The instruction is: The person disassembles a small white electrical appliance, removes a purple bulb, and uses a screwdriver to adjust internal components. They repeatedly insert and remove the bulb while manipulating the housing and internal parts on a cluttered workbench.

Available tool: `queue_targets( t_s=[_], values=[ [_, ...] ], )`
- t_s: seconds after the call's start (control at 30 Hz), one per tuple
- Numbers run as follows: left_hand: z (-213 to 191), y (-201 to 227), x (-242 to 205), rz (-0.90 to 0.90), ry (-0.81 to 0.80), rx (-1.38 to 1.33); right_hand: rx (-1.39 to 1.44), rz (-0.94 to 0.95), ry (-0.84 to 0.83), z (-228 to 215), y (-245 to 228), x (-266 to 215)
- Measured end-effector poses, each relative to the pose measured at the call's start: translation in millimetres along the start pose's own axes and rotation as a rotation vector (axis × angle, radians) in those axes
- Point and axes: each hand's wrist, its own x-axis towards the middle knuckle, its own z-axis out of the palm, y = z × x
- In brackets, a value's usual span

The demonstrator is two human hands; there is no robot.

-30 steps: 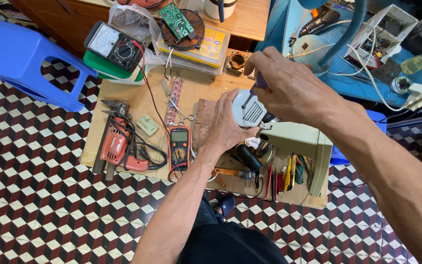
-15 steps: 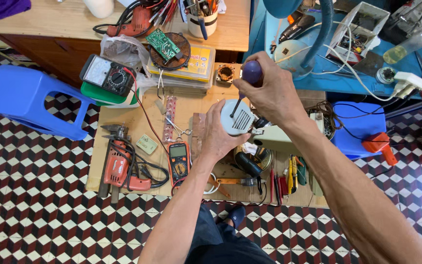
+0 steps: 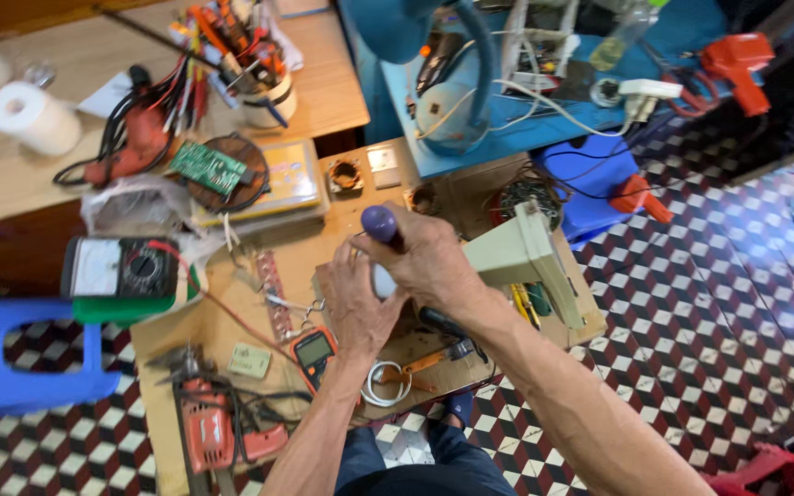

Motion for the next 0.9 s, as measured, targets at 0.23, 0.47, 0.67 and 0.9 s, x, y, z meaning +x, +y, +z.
queue_targets(
  t_s=[0.23,0.47,0.67,0.9],
  values=[
    [-12.2,-21.0,18.2,-0.236,-0.110,-0.391,-0.091,-0.034,0.189,12.5,-11.0,-1.9],
    [8.4,-47.1,27.7,0.228,-0.072,-0.276,-0.062,0.106,0.195,16.0,-15.9,-11.1],
    [15.5,-48.0,30.2,0.216,-0.046,-0.274,-0.199,0.314,-0.060,-26.0,-56.8,11.1],
    [15.0,-42.8,43.3,0.208,-0.039,-0.317,-0.655,-0.242,0.446,-12.8,-71.6,56.3]
  ],
)
